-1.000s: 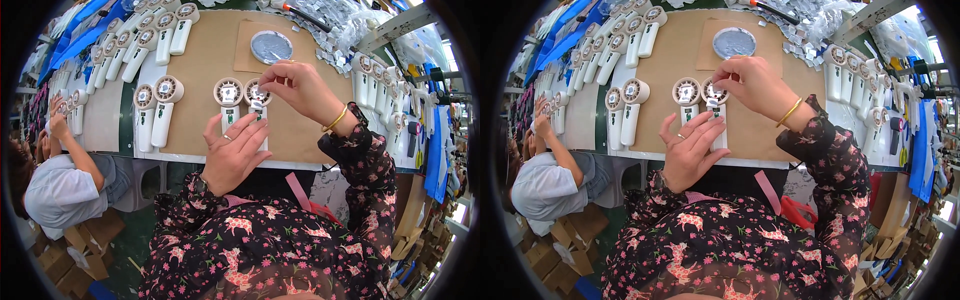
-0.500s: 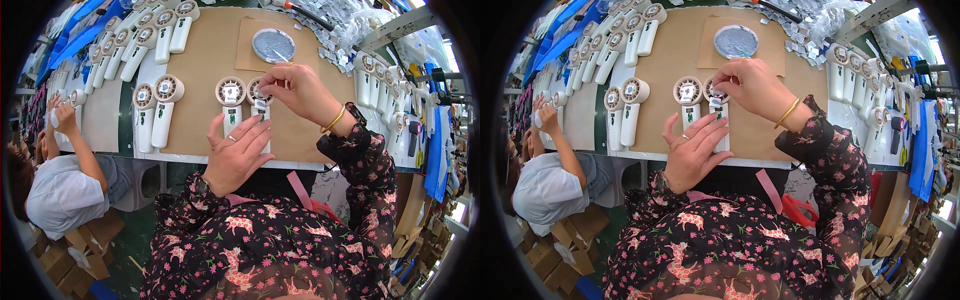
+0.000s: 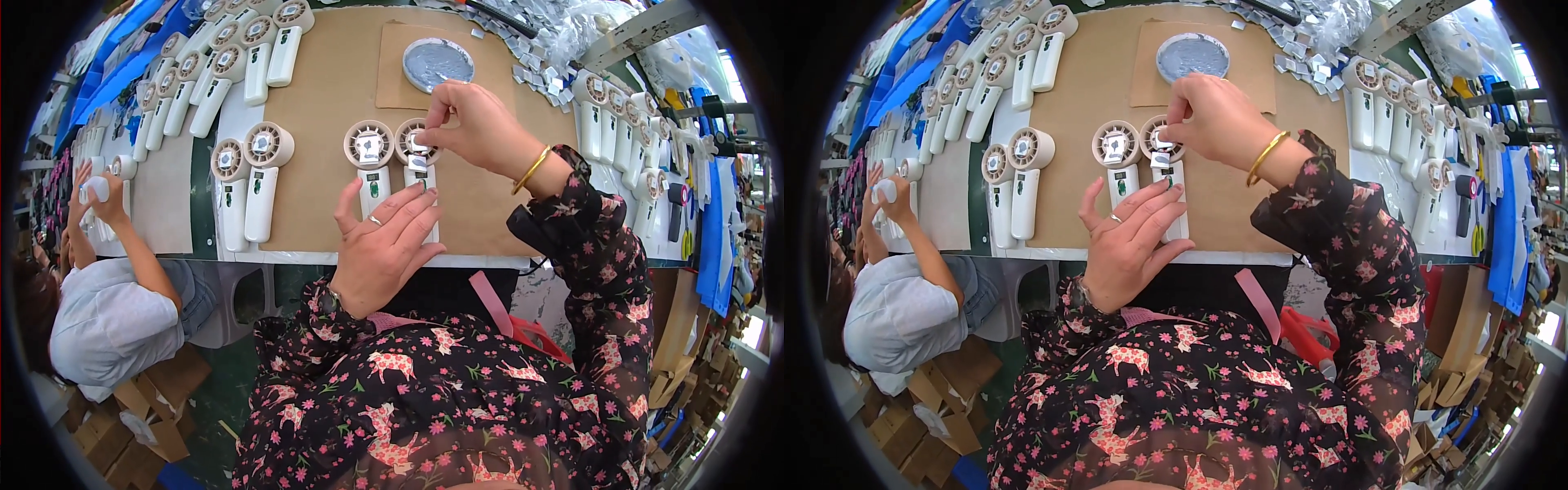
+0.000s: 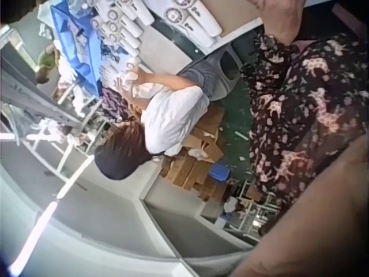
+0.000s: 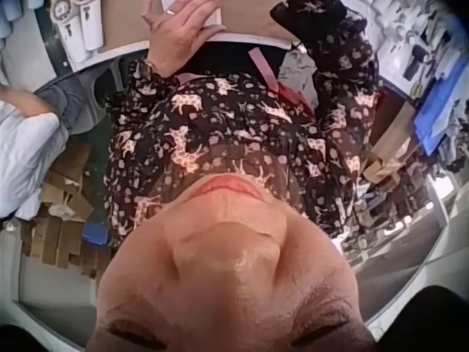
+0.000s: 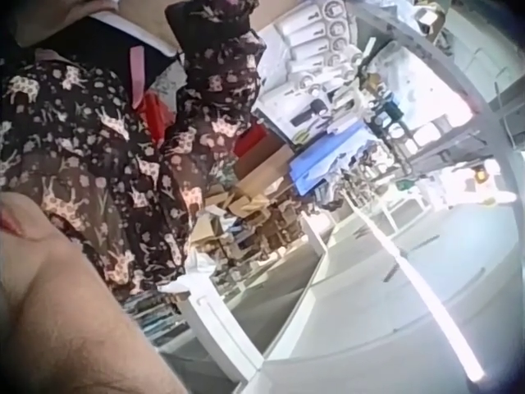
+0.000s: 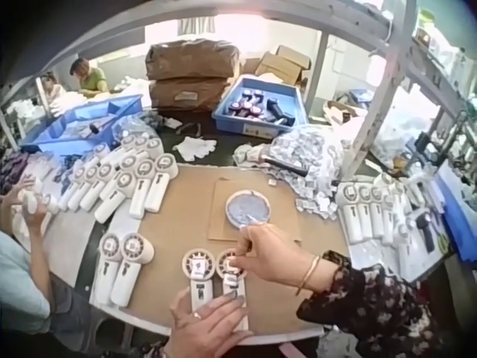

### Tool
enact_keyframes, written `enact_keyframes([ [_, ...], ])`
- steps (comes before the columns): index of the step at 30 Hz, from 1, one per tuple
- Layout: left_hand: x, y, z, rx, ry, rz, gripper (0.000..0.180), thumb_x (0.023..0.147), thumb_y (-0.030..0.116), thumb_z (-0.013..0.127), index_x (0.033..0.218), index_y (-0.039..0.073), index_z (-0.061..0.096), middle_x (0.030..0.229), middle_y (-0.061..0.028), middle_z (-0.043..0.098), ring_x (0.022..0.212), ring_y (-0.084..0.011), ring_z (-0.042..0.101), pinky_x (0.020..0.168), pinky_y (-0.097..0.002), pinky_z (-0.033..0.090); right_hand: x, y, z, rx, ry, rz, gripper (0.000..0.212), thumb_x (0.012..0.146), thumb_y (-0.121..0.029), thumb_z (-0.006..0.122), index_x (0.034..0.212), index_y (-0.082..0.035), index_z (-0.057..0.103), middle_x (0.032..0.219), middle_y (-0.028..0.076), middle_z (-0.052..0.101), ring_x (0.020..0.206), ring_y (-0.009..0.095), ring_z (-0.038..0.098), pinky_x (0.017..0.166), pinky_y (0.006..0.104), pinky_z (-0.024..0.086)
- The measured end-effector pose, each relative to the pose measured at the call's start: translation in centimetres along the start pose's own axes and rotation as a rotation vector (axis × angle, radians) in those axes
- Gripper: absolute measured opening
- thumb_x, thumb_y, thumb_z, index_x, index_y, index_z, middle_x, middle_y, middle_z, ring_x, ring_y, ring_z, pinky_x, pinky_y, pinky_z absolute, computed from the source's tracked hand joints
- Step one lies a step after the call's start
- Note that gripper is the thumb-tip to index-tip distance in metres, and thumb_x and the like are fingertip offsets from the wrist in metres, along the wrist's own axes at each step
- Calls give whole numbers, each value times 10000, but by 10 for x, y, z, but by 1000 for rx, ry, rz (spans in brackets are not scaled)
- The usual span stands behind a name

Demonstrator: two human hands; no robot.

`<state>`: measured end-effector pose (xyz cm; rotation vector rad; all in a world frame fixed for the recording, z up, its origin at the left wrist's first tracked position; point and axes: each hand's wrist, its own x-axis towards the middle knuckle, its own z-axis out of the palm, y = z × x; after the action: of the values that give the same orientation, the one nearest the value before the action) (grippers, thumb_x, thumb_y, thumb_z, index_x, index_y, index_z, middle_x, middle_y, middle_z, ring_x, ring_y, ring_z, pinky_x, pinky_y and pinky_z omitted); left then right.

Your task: The person wipes a handheld fan with a cloth, applies adhesive to several fans using a stick, and presses small square plates onto the adhesive by hand.

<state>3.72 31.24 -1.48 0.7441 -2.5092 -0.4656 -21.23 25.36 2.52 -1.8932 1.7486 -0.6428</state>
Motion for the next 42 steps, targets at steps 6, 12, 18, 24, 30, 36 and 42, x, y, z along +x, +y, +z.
enact_keyframes([
  [6,3,1,-1,8,7,34,454,952,374,823,1332,157,705,1432,19,708,1384,-143,636,1276,-621,143,-3,-1,2,-38,-6,-25,265,871,-208,898,866,-23,708,901,76,714,867,253,684,805,384,543],
  [12,-8,-3,-20,-110,106,49,462,932,332,859,1318,129,705,1396,-10,726,1328,-177,678,1275,-588,159,23,34,-55,81,163,37,199,927,-189,849,989,-10,789,874,99,761,815,255,706,789,396,571],
  [18,-16,-25,-25,-93,320,-67,423,913,236,890,1281,123,716,1334,-38,755,1255,-222,714,1274,-556,177,69,130,-80,-296,266,99,206,969,-261,781,1056,-84,839,989,152,791,966,362,753,886,448,591],
  [24,-21,-30,-26,-80,325,-119,400,917,208,885,1271,122,721,1319,-45,761,1219,-224,721,1273,-555,185,99,148,-54,-437,318,118,202,977,-243,779,1103,-97,840,1032,142,772,989,350,742,901,433,579],
  [30,-19,-30,-23,-86,308,-135,403,917,212,885,1272,121,717,1301,-37,761,1212,-219,720,1263,-554,197,110,152,-53,-468,274,209,209,975,-303,763,1084,-144,843,1194,125,755,1167,346,712,1034,442,565],
  [36,-17,-30,-17,-93,288,-116,463,893,257,907,1294,131,710,1332,-32,741,1250,-220,696,1244,-553,217,90,149,-62,-448,368,144,182,959,-213,804,1069,-69,820,1014,117,777,951,297,759,879,396,589],
  [42,-25,-29,-13,-103,274,-124,582,812,315,961,1310,135,720,1383,-33,718,1292,-235,662,1222,-541,253,47,39,-64,169,215,-192,148,993,-111,826,1072,7,783,888,16,755,803,59,653,768,234,557],
])
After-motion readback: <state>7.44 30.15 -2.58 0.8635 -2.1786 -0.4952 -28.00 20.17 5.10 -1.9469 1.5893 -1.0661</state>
